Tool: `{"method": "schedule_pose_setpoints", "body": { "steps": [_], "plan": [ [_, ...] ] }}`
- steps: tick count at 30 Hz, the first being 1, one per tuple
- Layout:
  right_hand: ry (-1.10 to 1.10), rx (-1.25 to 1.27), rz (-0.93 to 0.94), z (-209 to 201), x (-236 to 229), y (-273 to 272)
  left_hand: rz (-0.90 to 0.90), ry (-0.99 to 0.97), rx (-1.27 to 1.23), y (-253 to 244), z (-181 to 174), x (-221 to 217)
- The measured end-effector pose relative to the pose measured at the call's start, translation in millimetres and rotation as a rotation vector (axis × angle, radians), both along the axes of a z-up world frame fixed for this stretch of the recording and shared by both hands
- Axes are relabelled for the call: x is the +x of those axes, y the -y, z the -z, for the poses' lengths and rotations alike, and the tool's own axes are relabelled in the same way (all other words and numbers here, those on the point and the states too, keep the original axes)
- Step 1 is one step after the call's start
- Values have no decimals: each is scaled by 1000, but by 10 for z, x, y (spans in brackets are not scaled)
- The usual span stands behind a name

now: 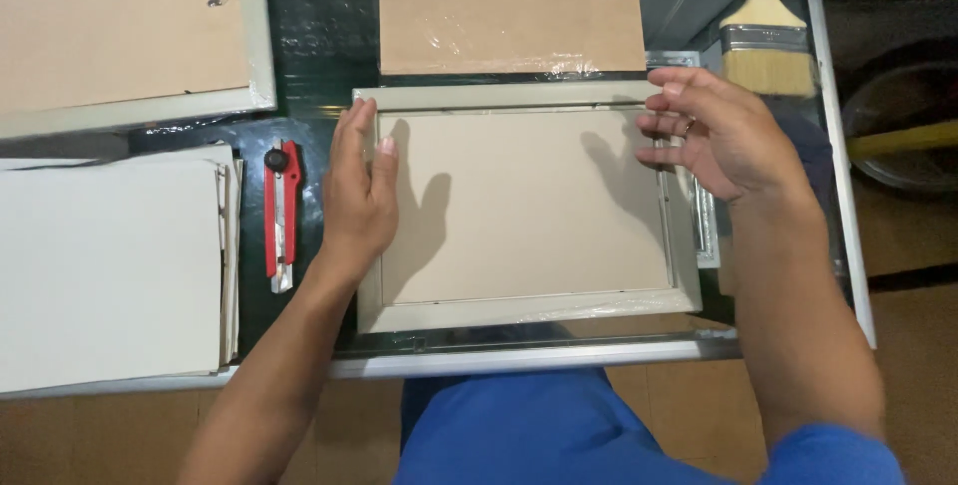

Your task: Preparing a picture frame by cutting open the packaging, removing the backboard, and cleaning the surface with a brush.

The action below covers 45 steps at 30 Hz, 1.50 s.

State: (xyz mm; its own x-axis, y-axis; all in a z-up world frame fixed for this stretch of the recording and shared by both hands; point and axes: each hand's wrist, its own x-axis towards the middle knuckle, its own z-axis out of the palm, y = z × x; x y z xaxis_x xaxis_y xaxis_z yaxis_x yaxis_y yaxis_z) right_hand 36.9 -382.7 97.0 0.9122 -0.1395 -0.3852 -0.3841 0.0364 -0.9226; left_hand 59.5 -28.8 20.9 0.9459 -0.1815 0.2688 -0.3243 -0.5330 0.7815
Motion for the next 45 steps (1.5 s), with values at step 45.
{"method": "schedule_pose_setpoints", "body": {
  "steps": [45],
  "plan": [
    [41, -164, 76, -147, -217, -184, -14, -101, 145, -4, -43, 48]
  ]
}}
